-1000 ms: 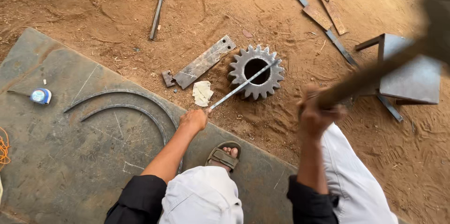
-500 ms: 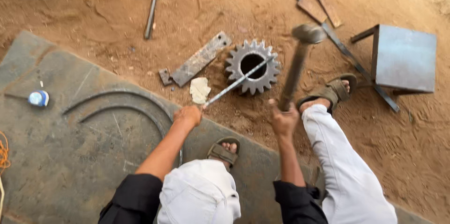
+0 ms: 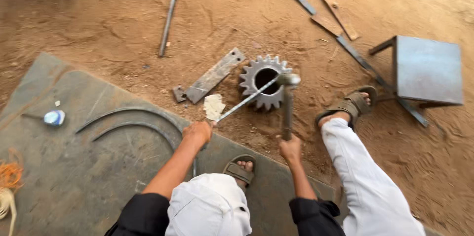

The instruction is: The person uses a hammer and a metal rod to repeatedly strike and bend a curved metal strip against a large gear-like object on the ground. The person adjusts the strip's position multiple times while continuing to hammer it into a curved shape.

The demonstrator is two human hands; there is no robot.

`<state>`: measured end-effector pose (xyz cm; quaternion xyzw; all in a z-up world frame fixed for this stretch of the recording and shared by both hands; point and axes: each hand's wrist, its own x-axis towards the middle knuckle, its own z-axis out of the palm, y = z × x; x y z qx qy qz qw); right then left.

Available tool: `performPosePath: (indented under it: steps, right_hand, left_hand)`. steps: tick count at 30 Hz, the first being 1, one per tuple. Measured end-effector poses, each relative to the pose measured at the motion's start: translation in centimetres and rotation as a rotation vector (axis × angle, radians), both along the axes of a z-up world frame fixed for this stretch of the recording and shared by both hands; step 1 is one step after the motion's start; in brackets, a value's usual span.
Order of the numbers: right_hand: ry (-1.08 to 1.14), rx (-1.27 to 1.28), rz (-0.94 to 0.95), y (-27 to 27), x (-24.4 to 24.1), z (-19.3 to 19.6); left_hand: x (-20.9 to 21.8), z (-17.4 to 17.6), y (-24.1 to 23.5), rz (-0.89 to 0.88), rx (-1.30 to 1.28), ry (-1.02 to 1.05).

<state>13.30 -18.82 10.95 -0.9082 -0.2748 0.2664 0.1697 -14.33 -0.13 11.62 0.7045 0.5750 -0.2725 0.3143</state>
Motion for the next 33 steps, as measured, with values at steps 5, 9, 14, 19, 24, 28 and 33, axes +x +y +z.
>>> performPosePath:
  steps: [5, 9, 14, 19, 24, 28, 33]
  right_hand:
    - [0.12, 0.598, -0.073, 0.2, 3.2, 4.9]
    - [0.056, 1.041, 0.023, 5.0, 5.4, 11.7]
    - [-0.107, 1.006, -0.051, 6.4, 4.4, 7.6]
    - [0.169, -0.116, -0.182, -0.1, 1.8, -2.4]
    - [0.042, -0.102, -0.162, -5.9, -0.5, -8.8]
    - [0.119, -0.098, -0.171, -6.2, -1.8, -7.5]
    - [0.351, -0.085, -0.181, -4.7, -3.2, -6.3]
  left_hand:
    - [-0.1, -0.3, -1.3, -0.016, -0.017, 0.014]
    - [0.0, 0.8, -0.3, -0.018, -0.019, 0.047]
    - [-1.0, 0.7, -1.3, -0.068, -0.003, 0.073]
    - [0.4, -0.2, -0.2, -0.01, 0.02, 0.026]
    - [-1.2, -4.8, -1.1, -0.017, -0.043, -0.027]
    - [1.7, -7.6, -1.1, 0.152, -0.005, -0.079]
    - [8.8, -9.0, 1.1, 0.175, 0.125, -0.303]
